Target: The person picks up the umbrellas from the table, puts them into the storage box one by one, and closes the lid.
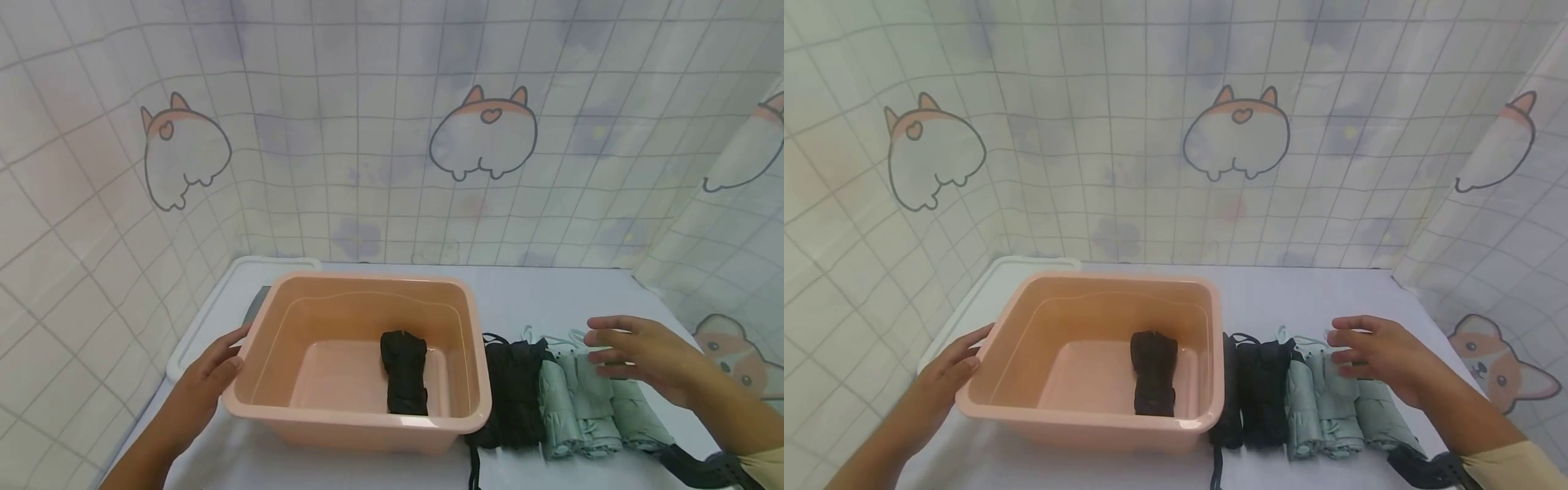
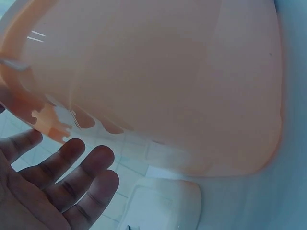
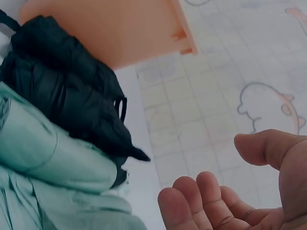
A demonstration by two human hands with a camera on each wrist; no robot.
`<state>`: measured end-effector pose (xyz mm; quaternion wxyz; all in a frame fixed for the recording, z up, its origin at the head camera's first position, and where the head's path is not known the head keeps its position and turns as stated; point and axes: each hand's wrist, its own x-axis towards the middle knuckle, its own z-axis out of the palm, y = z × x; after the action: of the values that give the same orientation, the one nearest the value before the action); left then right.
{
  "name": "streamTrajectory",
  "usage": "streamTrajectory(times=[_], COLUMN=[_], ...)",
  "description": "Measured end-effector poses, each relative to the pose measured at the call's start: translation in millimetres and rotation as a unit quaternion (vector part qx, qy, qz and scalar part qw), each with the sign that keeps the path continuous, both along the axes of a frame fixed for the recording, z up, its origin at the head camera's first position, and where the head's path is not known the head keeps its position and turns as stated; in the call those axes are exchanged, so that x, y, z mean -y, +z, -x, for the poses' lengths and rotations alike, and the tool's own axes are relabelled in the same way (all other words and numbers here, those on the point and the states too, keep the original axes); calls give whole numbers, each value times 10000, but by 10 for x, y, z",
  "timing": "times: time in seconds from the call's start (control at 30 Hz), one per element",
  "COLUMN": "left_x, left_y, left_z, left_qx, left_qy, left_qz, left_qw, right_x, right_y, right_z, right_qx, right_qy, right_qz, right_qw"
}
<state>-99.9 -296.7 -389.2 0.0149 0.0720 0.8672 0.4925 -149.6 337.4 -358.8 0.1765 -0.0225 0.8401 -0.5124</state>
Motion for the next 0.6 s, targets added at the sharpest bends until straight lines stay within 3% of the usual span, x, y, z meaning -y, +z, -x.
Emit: streamTrajectory(times=[0.17, 0.6], left_x=[4, -17], left_y=[7, 45], left_z=[-4, -17], left_qx=[21, 120], left_qy=[28, -17], left_qz=[-18, -108], left_qw=[10000, 9999], right_x=[-202, -564], right_y=[-59, -198], right_z=[26, 66], right_qx=[110, 491], right_qy=[-57, -293], right_qz=[16, -683], right_qw=[9999, 9960])
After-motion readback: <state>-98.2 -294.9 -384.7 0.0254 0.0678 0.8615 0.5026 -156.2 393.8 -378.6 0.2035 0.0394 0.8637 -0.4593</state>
